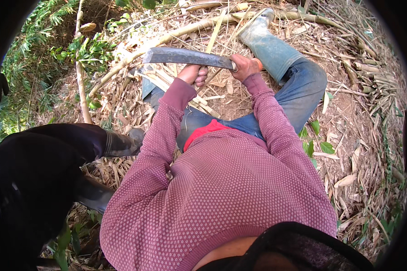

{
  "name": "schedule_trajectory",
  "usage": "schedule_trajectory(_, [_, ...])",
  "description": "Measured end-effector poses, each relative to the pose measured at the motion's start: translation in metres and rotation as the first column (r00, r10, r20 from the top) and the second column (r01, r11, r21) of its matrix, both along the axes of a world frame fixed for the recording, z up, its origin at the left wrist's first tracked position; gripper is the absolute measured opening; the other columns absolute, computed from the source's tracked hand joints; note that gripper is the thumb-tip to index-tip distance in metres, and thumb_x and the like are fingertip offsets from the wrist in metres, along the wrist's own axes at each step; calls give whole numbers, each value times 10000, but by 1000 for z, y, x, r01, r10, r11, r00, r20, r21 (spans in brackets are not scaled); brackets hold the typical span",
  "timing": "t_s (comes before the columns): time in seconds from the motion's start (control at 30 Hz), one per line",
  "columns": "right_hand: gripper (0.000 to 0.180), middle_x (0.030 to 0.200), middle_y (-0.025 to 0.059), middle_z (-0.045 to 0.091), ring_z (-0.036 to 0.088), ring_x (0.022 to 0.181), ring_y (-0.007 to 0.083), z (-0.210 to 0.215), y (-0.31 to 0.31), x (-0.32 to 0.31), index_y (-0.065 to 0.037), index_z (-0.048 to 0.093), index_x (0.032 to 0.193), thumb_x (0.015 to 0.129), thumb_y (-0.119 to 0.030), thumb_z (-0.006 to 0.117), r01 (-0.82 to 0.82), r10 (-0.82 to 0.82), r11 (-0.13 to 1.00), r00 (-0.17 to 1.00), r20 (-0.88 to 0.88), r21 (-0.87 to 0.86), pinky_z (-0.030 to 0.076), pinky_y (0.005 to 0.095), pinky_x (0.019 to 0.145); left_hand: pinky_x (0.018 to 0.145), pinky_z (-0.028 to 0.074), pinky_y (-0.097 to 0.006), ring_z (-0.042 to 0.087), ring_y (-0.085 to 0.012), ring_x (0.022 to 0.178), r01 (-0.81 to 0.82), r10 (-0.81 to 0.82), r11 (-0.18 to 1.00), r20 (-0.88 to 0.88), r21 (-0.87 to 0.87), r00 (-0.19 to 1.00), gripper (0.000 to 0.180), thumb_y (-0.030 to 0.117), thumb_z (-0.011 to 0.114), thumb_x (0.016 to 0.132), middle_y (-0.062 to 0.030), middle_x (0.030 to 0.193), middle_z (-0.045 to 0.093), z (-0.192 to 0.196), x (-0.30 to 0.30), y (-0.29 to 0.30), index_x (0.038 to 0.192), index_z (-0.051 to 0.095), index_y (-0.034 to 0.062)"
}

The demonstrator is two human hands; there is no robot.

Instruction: The person sits on the ground in a forest and uses a machete to split a piece of bamboo into thin strips. They hold the bamboo with their left hand and strike it with the machete in their right hand, creating a pile of bamboo strips.

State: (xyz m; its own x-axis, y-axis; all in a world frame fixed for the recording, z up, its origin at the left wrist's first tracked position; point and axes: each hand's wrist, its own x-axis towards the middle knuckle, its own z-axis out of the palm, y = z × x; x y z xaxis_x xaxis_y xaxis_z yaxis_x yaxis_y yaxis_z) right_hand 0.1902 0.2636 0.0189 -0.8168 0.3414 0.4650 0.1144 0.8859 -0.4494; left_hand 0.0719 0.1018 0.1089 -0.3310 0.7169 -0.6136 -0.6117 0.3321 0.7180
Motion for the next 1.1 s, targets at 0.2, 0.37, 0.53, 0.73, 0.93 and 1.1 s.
schedule_trajectory(0.2, [223,744,36,562,607,684,232,-9,3,0,-128,528,824,643,-89,651,3,-2,1000,995,-102,5,495,338,567,362,229,-192,234,-35,394,6,-7,999,24,49,1000,209,218,306,971,61,542,311,5,6,-15,825,410,109])
schedule_trajectory(0.37, [218,762,43,573,614,699,238,-7,-3,2,-127,537,829,649,-88,653,-24,25,999,999,-45,33,497,348,579,358,238,-189,253,-37,393,-42,41,999,61,27,997,159,210,330,966,60,550,321,2,7,-30,904,421,95])
schedule_trajectory(0.53, [158,806,78,630,629,750,294,-5,28,-1,-110,559,871,728,-149,615,283,-254,953,941,223,-109,498,411,639,319,229,-189,248,-35,362,-93,91,995,61,40,994,160,217,376,960,51,524,329,29,25,-72,867,432,99])
schedule_trajectory(0.73, [240,793,131,653,634,772,339,-17,51,5,-104,583,930,740,-244,624,567,-476,802,797,372,-188,499,442,686,335,247,-190,264,-42,367,27,-26,999,-40,31,999,220,252,386,960,44,531,348,30,37,-109,978,488,58])
schedule_trajectory(0.93, [183,682,60,579,605,614,232,10,-1,4,-105,523,835,728,-190,645,215,-182,970,951,251,-111,518,322,567,466,392,-264,469,-128,488,-89,-53,978,-640,-187,767,268,251,433,923,-37,619,507,-29,23,-65,1002,561,29])
schedule_trajectory(1.1, [256,784,48,567,605,697,235,4,-39,5,-107,477,859,676,-127,655,-71,78,997,981,178,-42,506,356,570,752,461,-462,592,-403,804,-247,-248,921,-943,-301,223,268,239,476,863,-229,856,616,-62,16,-38,989,570,22])
